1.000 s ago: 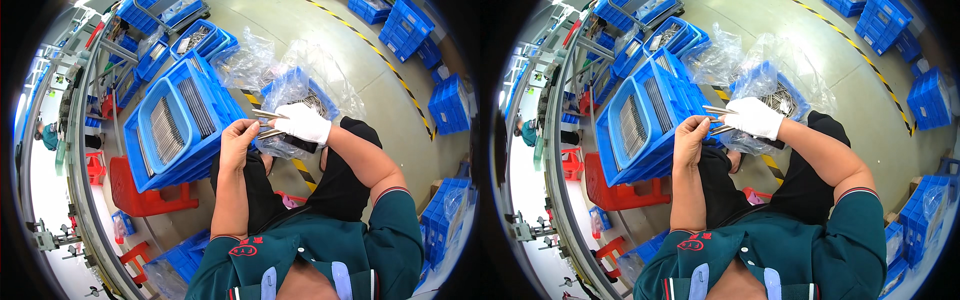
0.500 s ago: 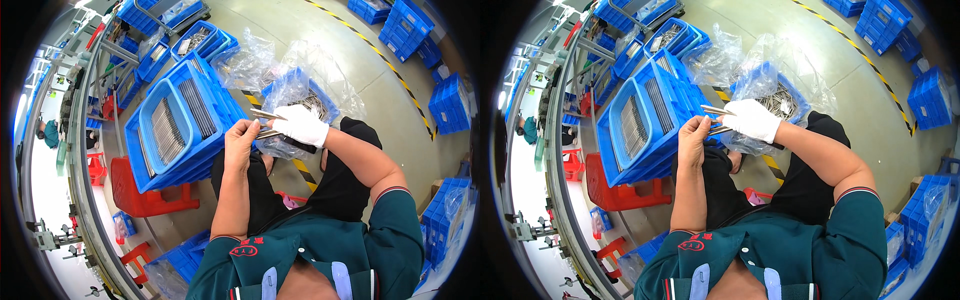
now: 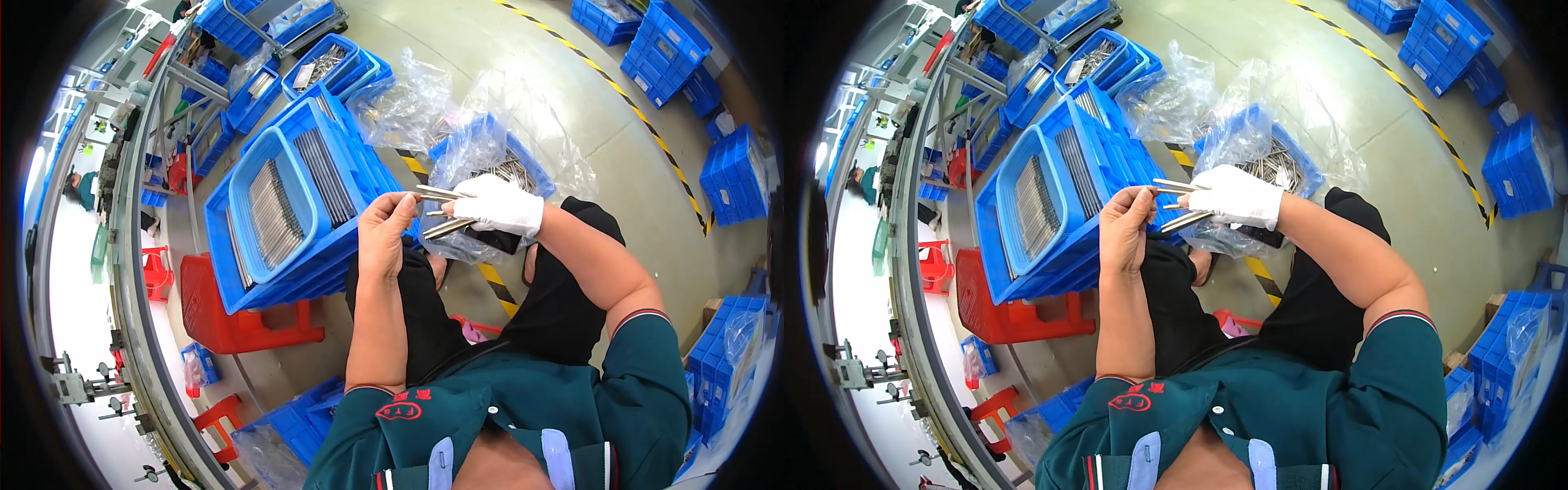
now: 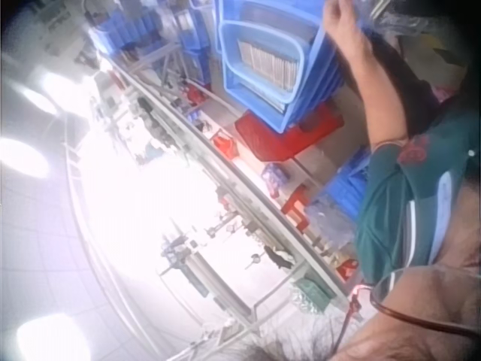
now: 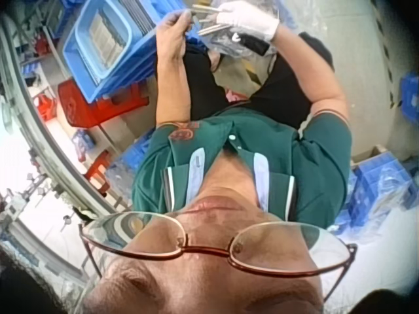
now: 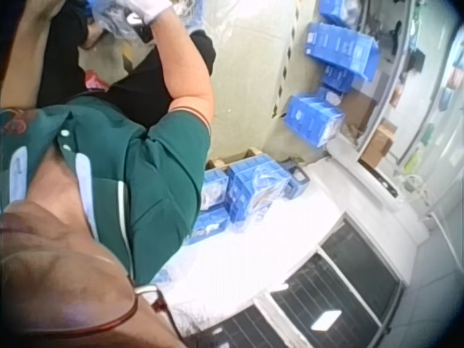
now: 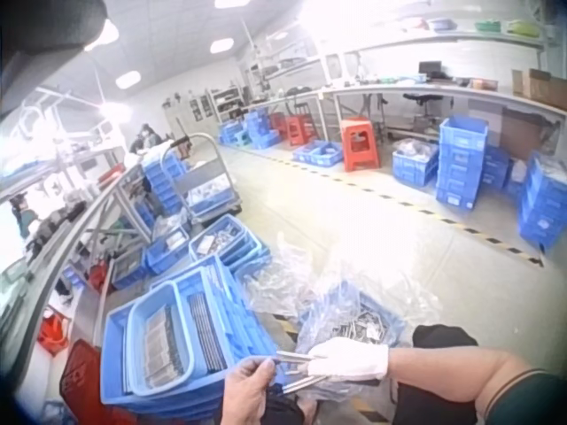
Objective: The person sits on the floor and repeatedly picks up small metal rods from a plastic bag, inspects them, and places them into a blue plastic crate. The person handles the rods one by one or in small groups, organizing them into the crate.
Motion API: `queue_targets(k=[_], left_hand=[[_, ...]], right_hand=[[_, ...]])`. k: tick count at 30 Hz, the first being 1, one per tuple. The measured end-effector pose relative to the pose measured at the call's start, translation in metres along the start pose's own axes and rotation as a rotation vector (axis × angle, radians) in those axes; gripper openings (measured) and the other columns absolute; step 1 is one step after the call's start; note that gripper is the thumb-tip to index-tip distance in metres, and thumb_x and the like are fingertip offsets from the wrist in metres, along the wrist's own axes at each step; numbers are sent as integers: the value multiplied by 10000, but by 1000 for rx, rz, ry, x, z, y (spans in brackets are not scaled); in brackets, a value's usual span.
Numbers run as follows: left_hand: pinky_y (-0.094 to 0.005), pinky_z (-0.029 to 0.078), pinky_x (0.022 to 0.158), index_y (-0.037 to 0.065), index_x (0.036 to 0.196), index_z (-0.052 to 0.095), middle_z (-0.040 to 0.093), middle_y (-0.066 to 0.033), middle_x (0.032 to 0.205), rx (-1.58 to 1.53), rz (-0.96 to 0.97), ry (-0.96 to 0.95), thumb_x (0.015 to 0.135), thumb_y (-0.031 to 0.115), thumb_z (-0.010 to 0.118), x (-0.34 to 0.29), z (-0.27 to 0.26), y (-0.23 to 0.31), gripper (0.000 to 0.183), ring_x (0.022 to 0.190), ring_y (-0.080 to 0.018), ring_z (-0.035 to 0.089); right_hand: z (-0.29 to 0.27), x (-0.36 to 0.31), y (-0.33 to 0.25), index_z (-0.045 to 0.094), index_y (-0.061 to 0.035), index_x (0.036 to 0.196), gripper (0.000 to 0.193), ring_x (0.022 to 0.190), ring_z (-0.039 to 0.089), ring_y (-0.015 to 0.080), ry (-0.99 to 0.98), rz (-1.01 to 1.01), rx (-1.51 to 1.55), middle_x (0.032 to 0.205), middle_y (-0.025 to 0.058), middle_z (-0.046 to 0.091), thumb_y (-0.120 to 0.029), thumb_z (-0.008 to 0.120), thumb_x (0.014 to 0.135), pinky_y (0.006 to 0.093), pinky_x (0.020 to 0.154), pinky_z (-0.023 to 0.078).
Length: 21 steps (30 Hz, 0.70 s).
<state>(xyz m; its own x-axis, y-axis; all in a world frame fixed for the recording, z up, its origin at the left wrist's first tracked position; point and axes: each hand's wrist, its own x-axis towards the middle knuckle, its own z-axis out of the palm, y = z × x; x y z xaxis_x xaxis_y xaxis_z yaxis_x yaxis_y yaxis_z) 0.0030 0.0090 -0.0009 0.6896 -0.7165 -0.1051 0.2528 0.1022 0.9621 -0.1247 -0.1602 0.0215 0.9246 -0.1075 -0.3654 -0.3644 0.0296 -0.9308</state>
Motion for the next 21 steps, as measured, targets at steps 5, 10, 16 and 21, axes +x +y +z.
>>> queue_targets(k=[5, 10, 16, 21], left_hand=[[-194, 361, 585, -9, 873, 644, 590, -3, 730, -11, -24, -60, 834, 155, 681, 1, -2, -3, 173, 635, -50, 466], [-192, 357, 572, -4, 882, 649, 598, 5, 731, 42, -31, -94, 816, 148, 696, 1, -6, -2, 172, 634, -43, 472], [-186, 353, 566, 1, 868, 657, 603, 0, 721, 87, -105, -159, 796, 169, 717, 1, -9, -1, 192, 621, -37, 475], [-180, 351, 564, -3, 861, 661, 598, -2, 712, 95, -117, -130, 797, 180, 716, 0, -9, -2, 202, 619, -41, 476]], right_hand=[[1, -2, -5, 599, -8, 732, 364, 553, 431, 93, -45, -73, -104, 592, 14, 494, -358, 625, 831, 268, 508, 354], [1, -4, -5, 570, -22, 702, 357, 507, 401, 73, -56, -125, -140, 575, 5, 457, -350, 618, 836, 260, 463, 327], [1, -6, -7, 577, -28, 705, 359, 506, 405, 67, -82, -101, -136, 562, -1, 455, -359, 624, 835, 253, 459, 325], [5, -5, -4, 577, -36, 711, 325, 501, 393, 58, -55, -89, -83, 569, -18, 447, -331, 638, 834, 243, 452, 314]])
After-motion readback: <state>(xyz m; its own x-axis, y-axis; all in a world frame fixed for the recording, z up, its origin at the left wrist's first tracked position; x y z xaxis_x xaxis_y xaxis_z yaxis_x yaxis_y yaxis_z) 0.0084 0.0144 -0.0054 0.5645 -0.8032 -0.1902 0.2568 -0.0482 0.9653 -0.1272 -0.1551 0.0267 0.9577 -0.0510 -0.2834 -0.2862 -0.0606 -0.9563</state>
